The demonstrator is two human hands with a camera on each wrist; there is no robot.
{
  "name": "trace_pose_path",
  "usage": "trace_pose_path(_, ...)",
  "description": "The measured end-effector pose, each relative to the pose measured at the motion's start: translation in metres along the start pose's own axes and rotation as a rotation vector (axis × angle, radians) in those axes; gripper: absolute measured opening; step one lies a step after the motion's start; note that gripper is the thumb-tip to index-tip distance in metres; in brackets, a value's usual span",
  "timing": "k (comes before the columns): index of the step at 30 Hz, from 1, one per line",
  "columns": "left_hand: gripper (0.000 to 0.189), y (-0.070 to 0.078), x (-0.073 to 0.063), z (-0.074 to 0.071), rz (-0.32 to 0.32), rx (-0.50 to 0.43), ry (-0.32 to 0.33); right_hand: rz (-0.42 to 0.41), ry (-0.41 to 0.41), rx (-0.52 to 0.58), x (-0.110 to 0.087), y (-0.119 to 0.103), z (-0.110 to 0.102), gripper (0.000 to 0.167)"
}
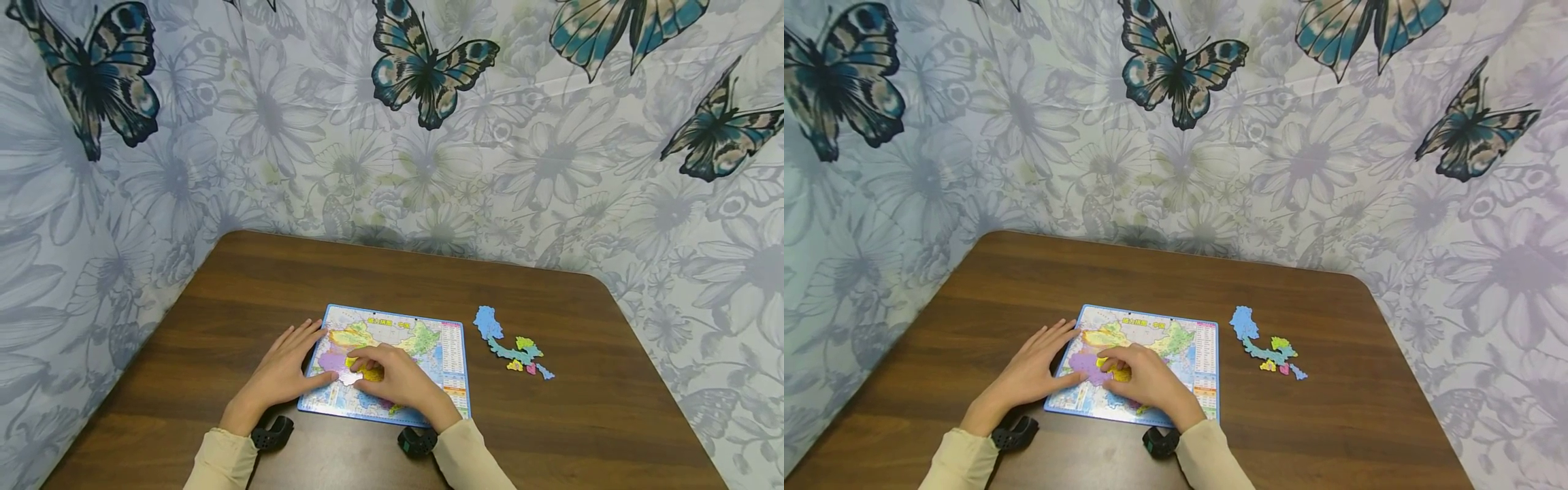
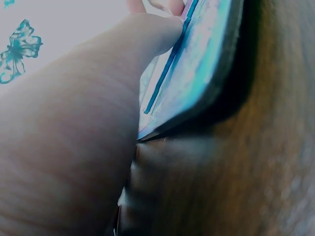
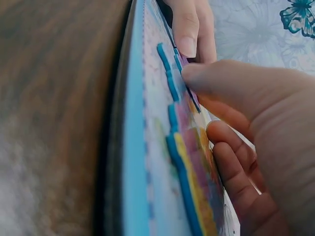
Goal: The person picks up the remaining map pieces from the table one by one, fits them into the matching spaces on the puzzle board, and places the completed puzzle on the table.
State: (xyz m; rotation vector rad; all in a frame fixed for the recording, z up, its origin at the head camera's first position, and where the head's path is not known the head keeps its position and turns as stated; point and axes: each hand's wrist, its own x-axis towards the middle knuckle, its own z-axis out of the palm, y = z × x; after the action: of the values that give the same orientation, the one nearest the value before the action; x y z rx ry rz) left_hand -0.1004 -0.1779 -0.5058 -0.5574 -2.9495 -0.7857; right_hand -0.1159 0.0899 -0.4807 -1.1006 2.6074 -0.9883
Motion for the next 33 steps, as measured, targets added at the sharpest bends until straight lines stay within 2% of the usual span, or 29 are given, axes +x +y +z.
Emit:
trace_pose_path(5,0.095,-0.0002,0.0001,0.0001,0.003,-0.006,0.001,-0.038,0.015,-0.035,0.0008,0.0001,0.0013,0.037)
trace_pose_path(9,0.095,-0.0005,-0.0001,0.0005,0.003,-0.007,0.001,-0.049,0.024,-0.051,0.0006,0.0002,0.0017,0.038)
trace_pose_path(18,0.094,-0.0002,0.0,-0.0005,0.004,-0.015,0.004,0.034,0.045,-0.128,0.0031,-0.0032,0.0063,0.06)
trace_pose_path(25,0.094,-0.0008,0.0004,0.0004,0.003,-0.003,-0.002,0.053,0.087,-0.201,0.0046,-0.002,0.0093,0.061)
trace_pose_path(33,0.094,-0.002,0.0012,0.0016,0.009,0.004,-0.001,0.089,0.09,-0.2,0.0044,-0.002,0.0094,0.063)
